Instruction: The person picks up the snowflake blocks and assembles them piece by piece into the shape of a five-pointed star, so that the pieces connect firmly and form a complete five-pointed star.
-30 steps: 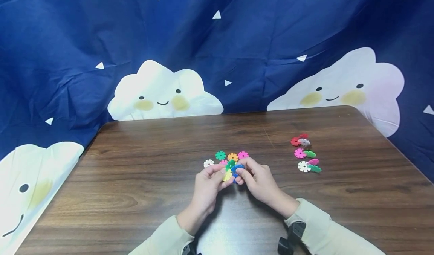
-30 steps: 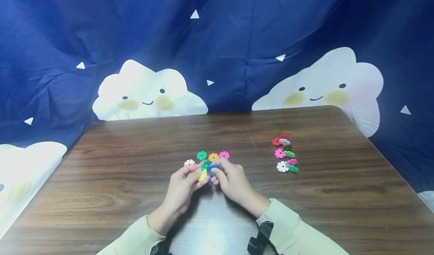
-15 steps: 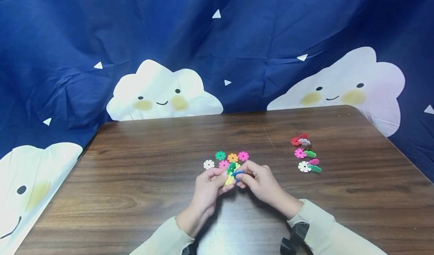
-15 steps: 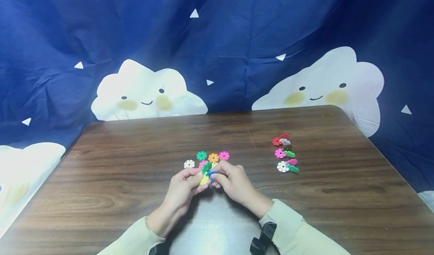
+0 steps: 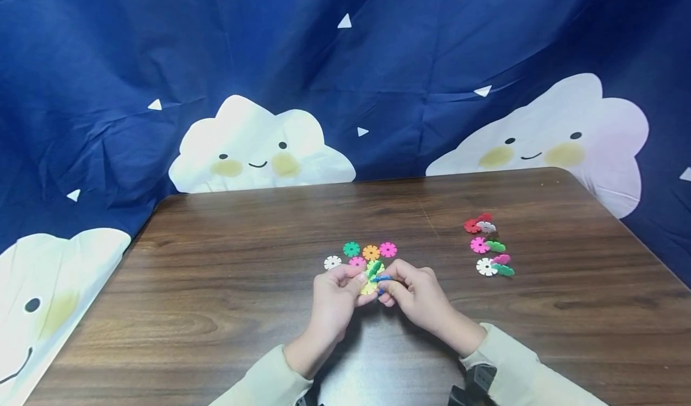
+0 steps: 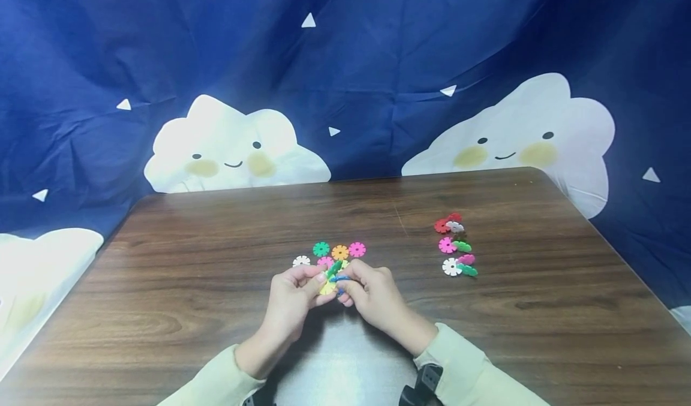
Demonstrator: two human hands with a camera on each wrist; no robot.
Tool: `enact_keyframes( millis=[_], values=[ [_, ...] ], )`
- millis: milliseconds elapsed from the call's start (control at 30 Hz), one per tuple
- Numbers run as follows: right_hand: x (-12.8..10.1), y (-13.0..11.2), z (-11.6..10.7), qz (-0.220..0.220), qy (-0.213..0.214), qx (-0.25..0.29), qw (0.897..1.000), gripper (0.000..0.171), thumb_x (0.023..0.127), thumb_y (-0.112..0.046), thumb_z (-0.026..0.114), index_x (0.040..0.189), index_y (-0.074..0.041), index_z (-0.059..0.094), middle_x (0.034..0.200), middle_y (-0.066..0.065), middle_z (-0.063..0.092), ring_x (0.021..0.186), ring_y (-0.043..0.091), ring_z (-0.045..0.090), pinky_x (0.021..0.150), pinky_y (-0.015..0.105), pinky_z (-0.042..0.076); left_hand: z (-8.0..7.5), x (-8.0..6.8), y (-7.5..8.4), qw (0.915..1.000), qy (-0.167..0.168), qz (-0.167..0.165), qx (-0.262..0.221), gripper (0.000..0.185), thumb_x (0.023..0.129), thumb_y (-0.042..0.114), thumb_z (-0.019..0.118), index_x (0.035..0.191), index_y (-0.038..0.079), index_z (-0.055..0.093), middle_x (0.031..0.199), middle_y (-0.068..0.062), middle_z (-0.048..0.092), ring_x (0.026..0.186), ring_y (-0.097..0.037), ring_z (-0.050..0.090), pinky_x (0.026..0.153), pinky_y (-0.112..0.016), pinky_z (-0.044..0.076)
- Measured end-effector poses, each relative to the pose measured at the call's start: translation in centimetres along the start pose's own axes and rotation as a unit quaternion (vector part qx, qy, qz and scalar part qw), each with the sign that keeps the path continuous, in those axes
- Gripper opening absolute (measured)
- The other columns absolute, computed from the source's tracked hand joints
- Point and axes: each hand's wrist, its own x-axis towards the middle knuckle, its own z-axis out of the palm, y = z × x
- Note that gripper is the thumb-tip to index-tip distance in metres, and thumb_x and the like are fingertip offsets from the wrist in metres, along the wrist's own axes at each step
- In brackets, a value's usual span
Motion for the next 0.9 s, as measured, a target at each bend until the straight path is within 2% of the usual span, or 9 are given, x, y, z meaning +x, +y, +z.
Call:
enact_keyframes(
  millis=[133,233,400,533,600,700,800,900],
  values=[
    [0.0,-0.2,-0.1,0.011,0.011,0.005,1.0,0.012,0.078,0.012,0.064,0.079,0.001,0.059,0.059,0.005,0.065,0.051,0.006,0.06,0.046,0.018,0.051,0.3,0.1,0.1,1.0,-0.005,0.001,0.007,0.017,0.086,-0.011,0.053,0.1,-0.02,0.056,0.083,-0.014,0.062,0.071,-0.013,0.065,0.064,-0.028,0.057],
    [0.0,-0.2,-0.3,0.016,0.0,-0.011,1.0,0.012,0.079,0.009,0.064,0.078,-0.001,0.059,0.06,0.002,0.064,0.052,0.004,0.059,0.046,0.018,0.05,0.3,0.1,0.0,0.9999,-0.011,-0.001,0.009,0.018,0.087,-0.01,0.053,0.102,-0.02,0.056,0.083,-0.016,0.064,0.07,-0.014,0.066,0.064,-0.028,0.057],
    [0.3,0.0,-1.0,0.015,-0.041,-0.093,0.995,0.016,0.08,0.001,0.067,0.077,-0.012,0.059,0.063,-0.006,0.061,0.057,-0.002,0.051,0.05,0.018,0.047,0.0,0.2,-0.6,0.9995,-0.029,-0.002,0.013,0.018,0.087,-0.009,0.053,0.102,-0.02,0.055,0.081,-0.012,0.061,0.07,-0.013,0.065,0.066,-0.028,0.057],
    [0.4,0.0,-1.7,-0.007,-0.076,-0.158,0.985,0.015,0.08,-0.005,0.068,0.08,-0.016,0.058,0.068,-0.008,0.06,0.061,-0.002,0.045,0.054,0.018,0.043,-0.4,0.2,-0.8,0.9975,-0.066,0.001,0.026,0.02,0.087,-0.009,0.051,0.104,-0.019,0.054,0.079,-0.009,0.059,0.069,-0.012,0.065,0.068,-0.028,0.057],
    [0.4,0.1,-1.9,-0.025,-0.086,-0.175,0.98,0.014,0.08,-0.007,0.069,0.081,-0.016,0.058,0.072,-0.009,0.06,0.063,-0.001,0.047,0.055,0.018,0.044,-0.8,0.3,-0.6,0.9946,-0.09,-0.001,0.051,0.021,0.086,-0.009,0.051,0.104,-0.018,0.055,0.077,-0.007,0.059,0.068,-0.011,0.063,0.067,-0.028,0.057],
    [0.2,0.3,-2.2,-0.055,-0.086,-0.183,0.978,0.012,0.078,-0.009,0.071,0.082,-0.016,0.062,0.078,-0.01,0.063,0.069,0.0,0.054,0.062,0.017,0.048,-1.7,0.4,-0.2,0.9853,-0.133,-0.003,0.107,0.024,0.086,-0.006,0.051,0.107,-0.014,0.058,0.081,-0.014,0.064,0.069,-0.012,0.063,0.067,-0.028,0.057],
    [-0.2,0.4,-2.9,-0.071,-0.074,-0.184,0.978,0.013,0.075,-0.008,0.073,0.081,-0.017,0.067,0.08,-0.01,0.065,0.073,0.002,0.059,0.066,0.015,0.049,-2.4,0.6,0.2,0.9678,-0.172,0.006,0.184,0.027,0.088,0.0,0.054,0.113,-0.009,0.058,0.091,-0.02,0.065,0.072,-0.022,0.066,0.065,-0.03,0.057],
    [-0.6,0.3,-4.0,-0.059,-0.073,-0.201,0.975,0.014,0.074,-0.006,0.074,0.081,-0.017,0.068,0.08,-0.011,0.065,0.072,0.001,0.059,0.066,0.016,0.05,-3.2,1.1,0.5,0.946,-0.175,0.035,0.27,0.03,0.088,0.006,0.058,0.116,-0.005,0.058,0.095,-0.019,0.066,0.075,-0.03,0.067,0.064,-0.032,0.057]
  ],
)
